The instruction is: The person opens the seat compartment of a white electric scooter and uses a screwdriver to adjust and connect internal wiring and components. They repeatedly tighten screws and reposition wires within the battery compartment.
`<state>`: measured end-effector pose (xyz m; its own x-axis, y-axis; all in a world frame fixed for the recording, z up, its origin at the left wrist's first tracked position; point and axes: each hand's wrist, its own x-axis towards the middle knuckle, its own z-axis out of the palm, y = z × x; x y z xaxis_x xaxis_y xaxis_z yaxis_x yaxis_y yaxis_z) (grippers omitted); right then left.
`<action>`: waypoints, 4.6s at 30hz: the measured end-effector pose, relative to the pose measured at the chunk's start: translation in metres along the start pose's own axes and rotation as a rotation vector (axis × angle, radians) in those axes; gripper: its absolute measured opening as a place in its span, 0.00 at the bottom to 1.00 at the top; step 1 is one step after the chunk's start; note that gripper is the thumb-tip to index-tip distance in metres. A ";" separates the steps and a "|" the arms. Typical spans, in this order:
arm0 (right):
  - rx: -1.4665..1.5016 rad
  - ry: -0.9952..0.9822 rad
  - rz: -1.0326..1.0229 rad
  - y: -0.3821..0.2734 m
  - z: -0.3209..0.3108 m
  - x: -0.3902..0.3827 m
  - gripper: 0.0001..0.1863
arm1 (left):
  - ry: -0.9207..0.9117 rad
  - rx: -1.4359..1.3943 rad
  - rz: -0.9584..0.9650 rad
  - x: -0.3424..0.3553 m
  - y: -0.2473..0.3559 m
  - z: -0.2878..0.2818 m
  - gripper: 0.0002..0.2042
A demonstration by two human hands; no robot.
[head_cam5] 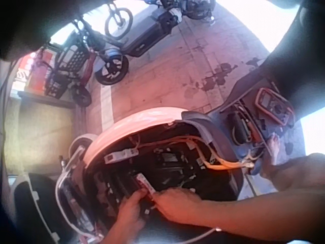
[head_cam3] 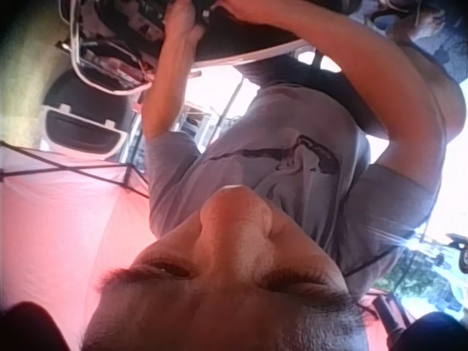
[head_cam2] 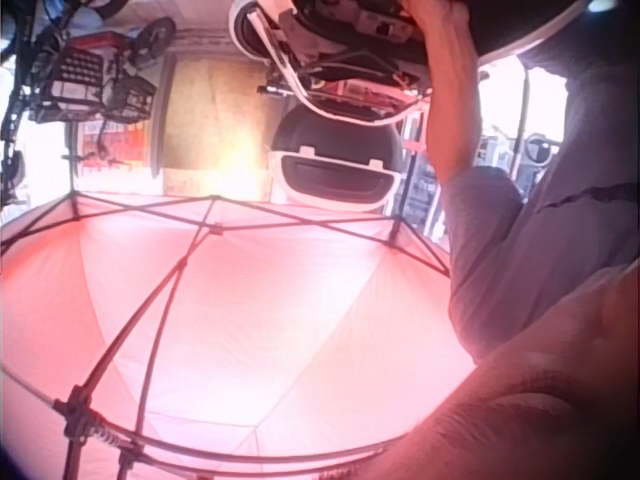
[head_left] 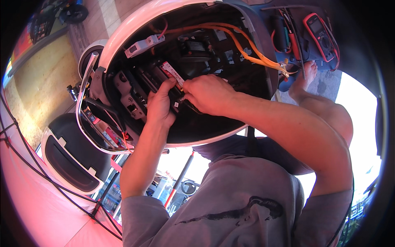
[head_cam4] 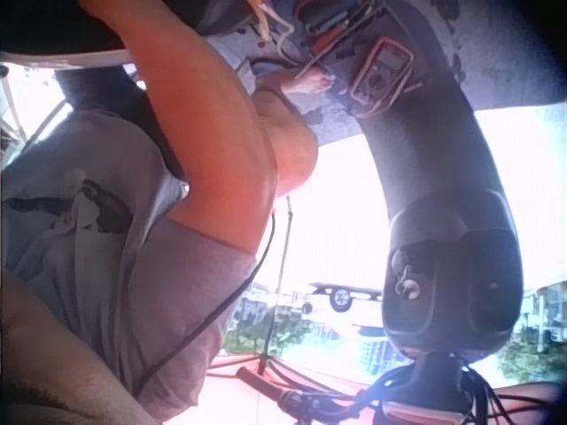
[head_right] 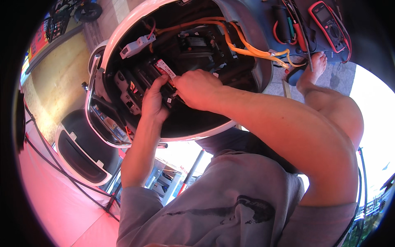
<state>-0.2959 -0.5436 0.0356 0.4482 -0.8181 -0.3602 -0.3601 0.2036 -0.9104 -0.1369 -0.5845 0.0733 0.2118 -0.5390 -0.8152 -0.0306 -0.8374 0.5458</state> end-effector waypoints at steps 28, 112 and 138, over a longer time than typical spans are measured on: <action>-0.018 0.038 -0.040 -0.004 0.002 -0.002 0.10 | 0.036 -0.039 0.069 -0.002 -0.003 -0.003 0.12; 0.707 0.008 0.344 0.011 -0.013 0.008 0.07 | -0.018 -0.113 0.010 0.005 -0.001 -0.003 0.12; 0.553 -0.024 0.148 0.019 -0.012 0.005 0.06 | -0.072 -0.174 -0.036 0.007 -0.002 -0.006 0.10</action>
<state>-0.3103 -0.5507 0.0191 0.4466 -0.7482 -0.4907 0.0585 0.5716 -0.8184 -0.1295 -0.5866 0.0675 0.1386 -0.5191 -0.8434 0.1462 -0.8316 0.5358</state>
